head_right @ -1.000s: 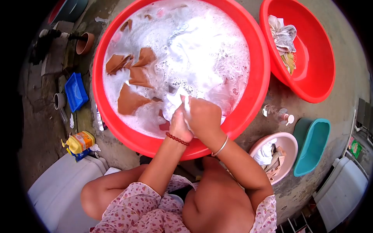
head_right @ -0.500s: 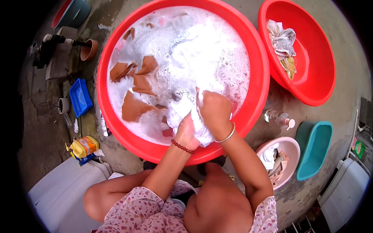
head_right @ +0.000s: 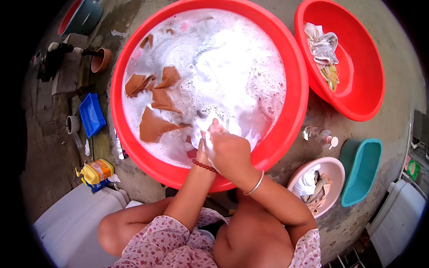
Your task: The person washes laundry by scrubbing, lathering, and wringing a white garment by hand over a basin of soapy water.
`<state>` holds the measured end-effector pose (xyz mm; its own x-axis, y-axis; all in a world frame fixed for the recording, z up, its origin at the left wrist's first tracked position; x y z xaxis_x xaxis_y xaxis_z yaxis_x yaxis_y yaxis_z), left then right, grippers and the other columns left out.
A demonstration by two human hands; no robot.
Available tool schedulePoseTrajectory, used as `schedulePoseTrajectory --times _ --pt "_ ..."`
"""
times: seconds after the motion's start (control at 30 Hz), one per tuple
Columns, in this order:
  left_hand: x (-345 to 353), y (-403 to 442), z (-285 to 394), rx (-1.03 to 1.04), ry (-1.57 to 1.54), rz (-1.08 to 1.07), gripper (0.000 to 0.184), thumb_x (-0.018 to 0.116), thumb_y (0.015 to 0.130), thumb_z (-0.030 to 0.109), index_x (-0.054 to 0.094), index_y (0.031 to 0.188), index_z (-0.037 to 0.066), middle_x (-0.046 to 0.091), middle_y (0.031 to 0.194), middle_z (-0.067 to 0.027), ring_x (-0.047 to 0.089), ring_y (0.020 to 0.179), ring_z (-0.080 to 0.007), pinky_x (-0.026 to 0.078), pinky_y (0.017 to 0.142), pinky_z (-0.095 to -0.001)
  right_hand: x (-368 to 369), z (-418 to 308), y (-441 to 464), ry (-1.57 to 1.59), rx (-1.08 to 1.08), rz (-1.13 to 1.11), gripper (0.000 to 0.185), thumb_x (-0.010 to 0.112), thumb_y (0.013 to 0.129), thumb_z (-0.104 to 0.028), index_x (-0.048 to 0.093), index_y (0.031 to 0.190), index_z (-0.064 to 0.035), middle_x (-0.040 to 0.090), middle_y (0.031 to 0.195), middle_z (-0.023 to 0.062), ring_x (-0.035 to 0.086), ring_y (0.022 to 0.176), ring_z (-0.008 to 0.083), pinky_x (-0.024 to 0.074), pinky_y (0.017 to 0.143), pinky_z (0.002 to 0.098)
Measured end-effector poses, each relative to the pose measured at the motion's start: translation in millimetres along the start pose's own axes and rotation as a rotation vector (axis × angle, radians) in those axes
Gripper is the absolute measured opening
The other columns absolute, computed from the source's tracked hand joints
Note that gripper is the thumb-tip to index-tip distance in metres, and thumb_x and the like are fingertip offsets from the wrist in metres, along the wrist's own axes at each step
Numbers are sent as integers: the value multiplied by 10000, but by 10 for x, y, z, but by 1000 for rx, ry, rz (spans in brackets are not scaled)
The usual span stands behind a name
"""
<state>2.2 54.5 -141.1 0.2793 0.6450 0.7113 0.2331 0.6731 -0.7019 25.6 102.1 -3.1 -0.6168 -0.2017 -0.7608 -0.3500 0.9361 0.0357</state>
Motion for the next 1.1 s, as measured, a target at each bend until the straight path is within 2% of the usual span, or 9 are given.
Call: schedulePoseTrajectory --times 0.1,0.13,0.23,0.47,0.8,0.87,0.93,1.0,1.1 --pt "-89 50 -35 -140 -89 -280 322 471 924 396 492 720 147 498 622 -2 511 571 -154 432 531 -294 136 -21 -94 -46 -82 -68 253 607 789 -209 517 615 -48 525 554 137 533 498 316 400 453 406" --pt "-3 -183 -20 -17 -135 271 271 496 912 384 559 879 122 586 793 -44 582 765 -192 488 700 -332 86 115 29 -94 -48 -5 257 605 787 -217 522 609 -52 523 551 134 538 504 314 398 451 405" --pt "185 -158 12 19 71 177 452 448 918 415 498 1185 54 572 1147 -91 544 1068 -218 429 924 -379 75 864 287 -173 243 -36 429 526 872 -359 566 610 -22 568 596 177 559 551 345 419 486 413" --pt "336 -85 70 -44 351 -54 469 543 895 326 482 1192 -32 575 1137 -103 555 1036 -182 431 916 -338 -167 1440 91 814 724 150 550 429 932 -457 634 712 3 518 561 35 462 529 110 384 509 282" --pt "466 -105 629 370 237 -94 348 441 949 272 463 1190 21 568 1106 -71 537 1035 -209 424 925 -361 -245 904 145 540 387 99 223 669 797 -220 623 783 -3 584 614 105 510 508 147 411 502 289" --pt "79 -3 508 220 131 119 338 387 964 321 506 1101 36 603 869 -66 579 782 -203 485 714 -323 -103 283 9 259 93 -103 253 680 745 -253 573 676 -35 524 552 144 532 497 304 405 471 388" --pt "20 97 297 -60 4 -193 393 387 942 437 490 796 87 438 559 -32 394 464 -135 348 441 -265 6 -243 -135 237 -179 -137 265 694 727 -213 508 593 -80 471 508 99 515 464 269 365 419 375" --pt "368 -57 36 -329 -230 -363 366 408 935 435 492 804 103 433 554 -17 393 458 -138 349 439 -267 1 -248 -54 45 -242 -63 274 696 726 -219 502 582 -90 464 497 88 510 454 254 363 410 371" --pt "386 -182 3 20 48 57 297 464 928 291 530 1139 93 586 1076 -55 565 983 -194 454 862 -337 -134 447 332 -96 -21 108 231 650 728 -245 536 629 -72 534 542 120 546 489 293 396 434 395"
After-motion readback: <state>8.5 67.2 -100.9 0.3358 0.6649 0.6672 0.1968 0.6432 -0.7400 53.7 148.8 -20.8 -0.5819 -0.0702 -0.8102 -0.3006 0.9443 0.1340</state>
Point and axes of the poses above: each hand's wrist, its own y-axis towards the middle knuckle, its own x-axis out of the palm, z = x × y, the point moved 9 cm from there along y, towards the middle knuckle
